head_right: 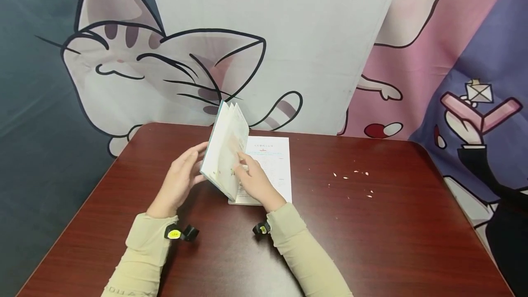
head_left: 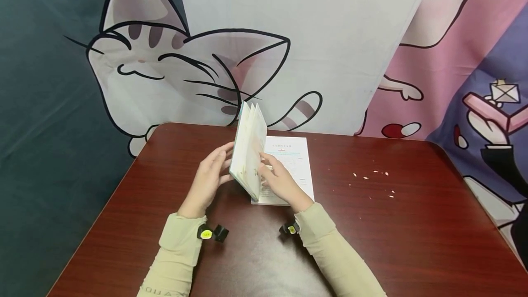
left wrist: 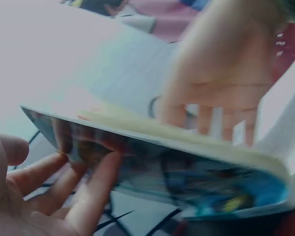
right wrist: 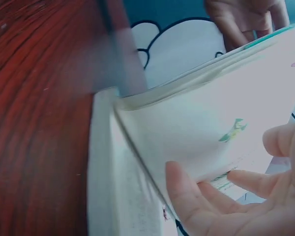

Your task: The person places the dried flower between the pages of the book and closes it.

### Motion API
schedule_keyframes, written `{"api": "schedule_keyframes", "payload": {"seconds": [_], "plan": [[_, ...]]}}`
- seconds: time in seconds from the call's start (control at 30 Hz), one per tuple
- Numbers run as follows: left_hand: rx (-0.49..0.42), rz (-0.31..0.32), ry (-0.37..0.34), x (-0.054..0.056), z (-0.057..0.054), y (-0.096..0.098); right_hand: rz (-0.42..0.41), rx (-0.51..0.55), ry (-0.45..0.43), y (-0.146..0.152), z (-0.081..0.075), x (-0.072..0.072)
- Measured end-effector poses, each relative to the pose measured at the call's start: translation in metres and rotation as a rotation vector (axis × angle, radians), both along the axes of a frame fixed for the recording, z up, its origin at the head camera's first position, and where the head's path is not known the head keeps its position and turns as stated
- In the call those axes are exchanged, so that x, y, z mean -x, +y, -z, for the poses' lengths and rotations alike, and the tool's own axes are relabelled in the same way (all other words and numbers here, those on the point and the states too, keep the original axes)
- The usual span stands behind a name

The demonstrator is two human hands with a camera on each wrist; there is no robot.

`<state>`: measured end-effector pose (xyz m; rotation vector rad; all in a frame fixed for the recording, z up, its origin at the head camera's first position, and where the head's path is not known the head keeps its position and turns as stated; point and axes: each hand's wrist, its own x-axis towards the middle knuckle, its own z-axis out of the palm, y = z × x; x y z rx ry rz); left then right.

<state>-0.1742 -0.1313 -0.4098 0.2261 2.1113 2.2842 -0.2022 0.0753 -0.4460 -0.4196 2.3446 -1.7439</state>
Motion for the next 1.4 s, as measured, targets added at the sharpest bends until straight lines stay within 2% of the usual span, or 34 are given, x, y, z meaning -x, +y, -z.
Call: {"api": "schedule_keyframes", "payload": {"seconds": [0.13,0.23,0.37,0.47,0.6,0.67,0.77,0.83,0.97,1.1,1.17,1.27,1.4], "plan": [[0.079,0.005,0.062,0.0,0.01,0.019,0.044,0.135,-0.045,0.007,-0.006,0.002],[0.236,0.076,0.116,-0.002,0.019,0.031,0.05,0.201,-0.077,0.014,-0.014,0.004],[0.496,0.168,0.197,-0.006,0.028,0.043,0.058,0.154,-0.073,0.028,-0.029,0.005],[0.599,0.206,0.247,-0.009,0.034,0.049,0.065,0.126,-0.057,0.04,-0.039,0.006],[0.673,0.274,0.299,-0.011,0.042,0.055,0.101,0.121,-0.015,0.058,-0.048,0.009],[0.7,0.31,0.299,-0.013,0.045,0.058,0.13,0.053,0.022,0.069,-0.049,0.011],[0.737,0.354,0.274,-0.013,0.05,0.061,0.145,-0.129,0.087,0.085,-0.05,0.012],[0.757,0.386,0.252,-0.014,0.052,0.062,0.114,-0.253,0.102,0.094,-0.05,0.012],[0.817,0.421,0.247,-0.015,0.057,0.065,-0.004,-0.469,0.115,0.102,-0.044,0.014],[0.903,0.425,0.295,-0.017,0.06,0.068,-0.044,-0.679,0.107,0.097,-0.032,0.018],[0.954,0.415,0.328,-0.019,0.061,0.07,-0.02,-0.739,0.084,0.092,-0.025,0.019],[1.018,0.4,0.364,-0.021,0.063,0.073,0.033,-0.756,0.061,0.084,-0.015,0.021],[1.051,0.393,0.367,-0.021,0.063,0.075,0.067,-0.77,0.095,0.077,-0.006,0.021]]}}
